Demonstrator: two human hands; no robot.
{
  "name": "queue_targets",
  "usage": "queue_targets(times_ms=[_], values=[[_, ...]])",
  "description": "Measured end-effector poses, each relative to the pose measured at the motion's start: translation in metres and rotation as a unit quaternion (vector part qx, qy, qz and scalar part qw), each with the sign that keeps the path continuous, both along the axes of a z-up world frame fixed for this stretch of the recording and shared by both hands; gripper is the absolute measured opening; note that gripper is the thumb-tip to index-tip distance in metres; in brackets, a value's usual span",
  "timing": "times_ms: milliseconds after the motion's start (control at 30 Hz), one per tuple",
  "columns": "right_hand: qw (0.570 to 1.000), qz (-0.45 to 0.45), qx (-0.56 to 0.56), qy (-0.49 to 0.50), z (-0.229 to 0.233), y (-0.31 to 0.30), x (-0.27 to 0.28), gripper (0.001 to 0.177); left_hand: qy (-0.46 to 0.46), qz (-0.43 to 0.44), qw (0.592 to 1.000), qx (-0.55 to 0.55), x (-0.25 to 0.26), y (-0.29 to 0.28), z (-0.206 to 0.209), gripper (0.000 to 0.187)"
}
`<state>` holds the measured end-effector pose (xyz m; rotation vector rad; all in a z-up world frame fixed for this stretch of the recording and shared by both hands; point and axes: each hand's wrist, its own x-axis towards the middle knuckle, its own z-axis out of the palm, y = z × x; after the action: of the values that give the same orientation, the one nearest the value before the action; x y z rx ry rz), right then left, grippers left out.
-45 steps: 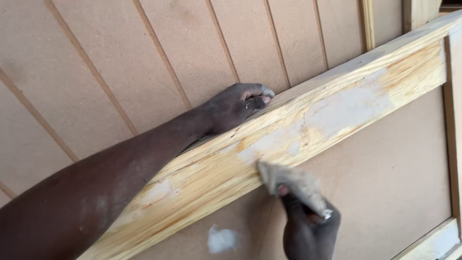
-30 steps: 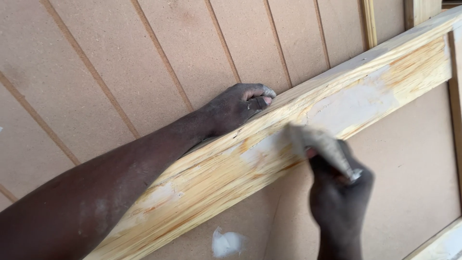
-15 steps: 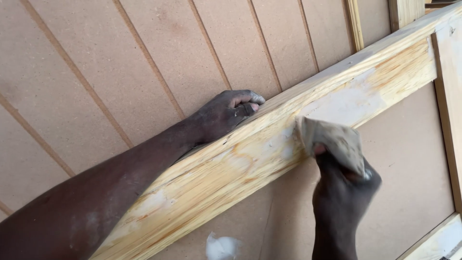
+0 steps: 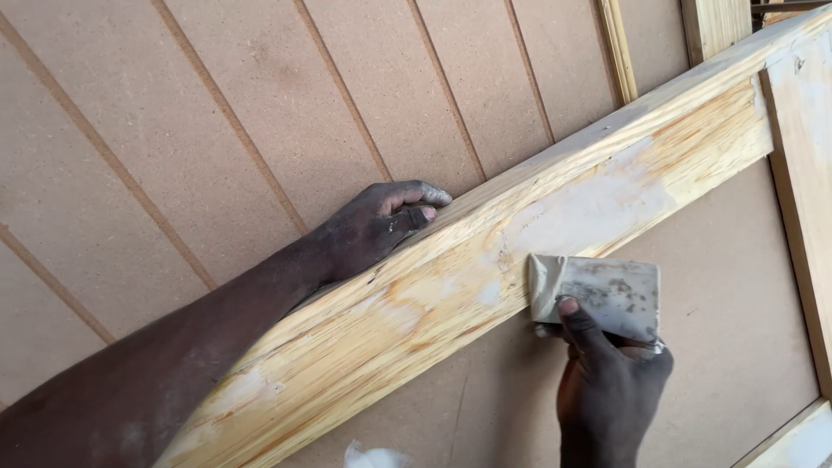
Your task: Sanding wood filler on a wooden frame using a sanding block to create a smooth surface.
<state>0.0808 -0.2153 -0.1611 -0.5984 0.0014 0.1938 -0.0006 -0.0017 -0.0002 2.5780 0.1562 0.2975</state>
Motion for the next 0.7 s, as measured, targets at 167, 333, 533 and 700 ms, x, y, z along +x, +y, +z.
queue_targets(times_ms=[167, 333, 533, 700], values=[[0.98, 0.082, -0.099, -0.152, 0.003, -0.009, -0.037, 0.013, 0.014, 0.024, 0.999, -0.02, 0.003, -0.009, 0.006, 0.051], [0.949, 0.214, -0.116, -0.198, -0.035, -0.011, -0.028, 0.035, 0.013, 0.029, 0.999, -0.033, 0.003, 0.0, 0.001, 0.051], [0.95, -0.101, -0.24, -0.173, 0.019, -0.019, 0.003, 0.007, 0.006, -0.002, 1.0, -0.003, 0.002, -0.002, 0.001, 0.049], [0.795, -0.275, -0.303, -0.448, -0.004, -0.003, -0.006, 0.028, 0.01, 0.017, 1.0, -0.013, 0.003, -0.001, 0.001, 0.049]])
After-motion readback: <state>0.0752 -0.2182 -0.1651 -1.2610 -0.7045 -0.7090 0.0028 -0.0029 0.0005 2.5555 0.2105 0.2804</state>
